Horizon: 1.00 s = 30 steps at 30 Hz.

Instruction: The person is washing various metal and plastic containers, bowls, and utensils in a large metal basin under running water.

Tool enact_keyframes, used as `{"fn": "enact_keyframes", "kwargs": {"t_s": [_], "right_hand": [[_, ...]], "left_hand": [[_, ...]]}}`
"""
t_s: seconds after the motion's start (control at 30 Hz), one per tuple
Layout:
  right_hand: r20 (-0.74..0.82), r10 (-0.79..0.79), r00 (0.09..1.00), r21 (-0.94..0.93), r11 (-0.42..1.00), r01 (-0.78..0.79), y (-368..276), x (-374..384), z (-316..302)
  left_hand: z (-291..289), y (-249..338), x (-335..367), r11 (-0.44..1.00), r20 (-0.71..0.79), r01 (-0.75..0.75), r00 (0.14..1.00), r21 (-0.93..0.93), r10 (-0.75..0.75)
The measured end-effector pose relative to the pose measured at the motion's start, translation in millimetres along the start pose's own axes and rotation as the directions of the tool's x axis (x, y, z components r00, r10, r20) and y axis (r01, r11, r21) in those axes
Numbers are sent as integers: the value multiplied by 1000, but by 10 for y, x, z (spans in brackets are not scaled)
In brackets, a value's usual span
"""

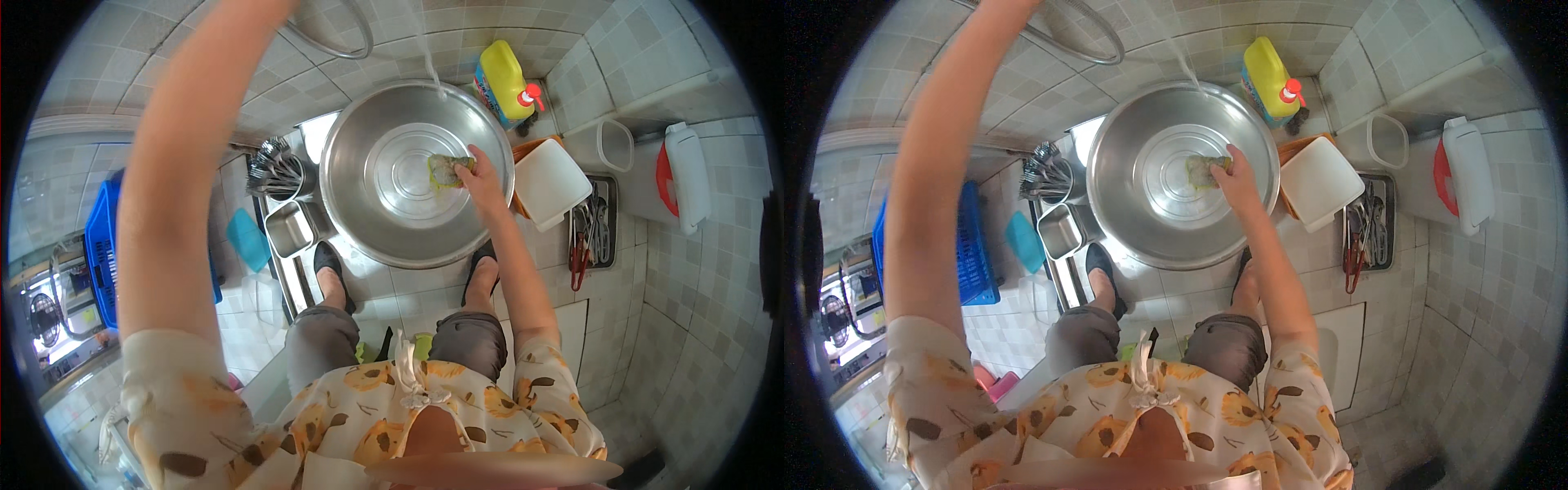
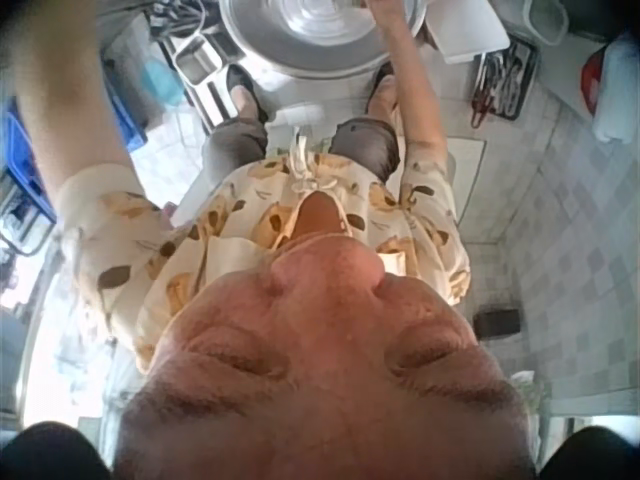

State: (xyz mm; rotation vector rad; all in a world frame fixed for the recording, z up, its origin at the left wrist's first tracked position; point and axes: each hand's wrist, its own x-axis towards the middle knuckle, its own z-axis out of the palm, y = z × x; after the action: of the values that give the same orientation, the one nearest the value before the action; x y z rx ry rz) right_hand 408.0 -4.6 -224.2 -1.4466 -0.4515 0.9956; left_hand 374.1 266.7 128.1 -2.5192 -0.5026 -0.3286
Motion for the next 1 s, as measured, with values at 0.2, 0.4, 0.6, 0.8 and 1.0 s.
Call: {"fn": "enact_keyframes", "kwargs": {"t_s": [0.2,0.4,0.6,0.8,1.0], "right_hand": [[4,-106,994,-300,948,102,-401,581,-216],[3,-485,875,-720,606,338,-1241,1252,325],[193,-452,871,-533,697,480,-1361,1834,539],[42,-357,933,-464,820,335,-1119,1885,481],[237,-269,934,-806,483,343,-340,1877,144]], "left_hand": [[1018,807,-653,386,285,397,905,-833,-316],[2044,1136,-141,-566,787,622,611,-542,-82],[2221,1221,-325,194,452,540,815,-819,-362],[2514,788,-2022,288,409,491,861,-822,-302],[2870,1063,-3812,524,489,724,689,-448,-535]]}}
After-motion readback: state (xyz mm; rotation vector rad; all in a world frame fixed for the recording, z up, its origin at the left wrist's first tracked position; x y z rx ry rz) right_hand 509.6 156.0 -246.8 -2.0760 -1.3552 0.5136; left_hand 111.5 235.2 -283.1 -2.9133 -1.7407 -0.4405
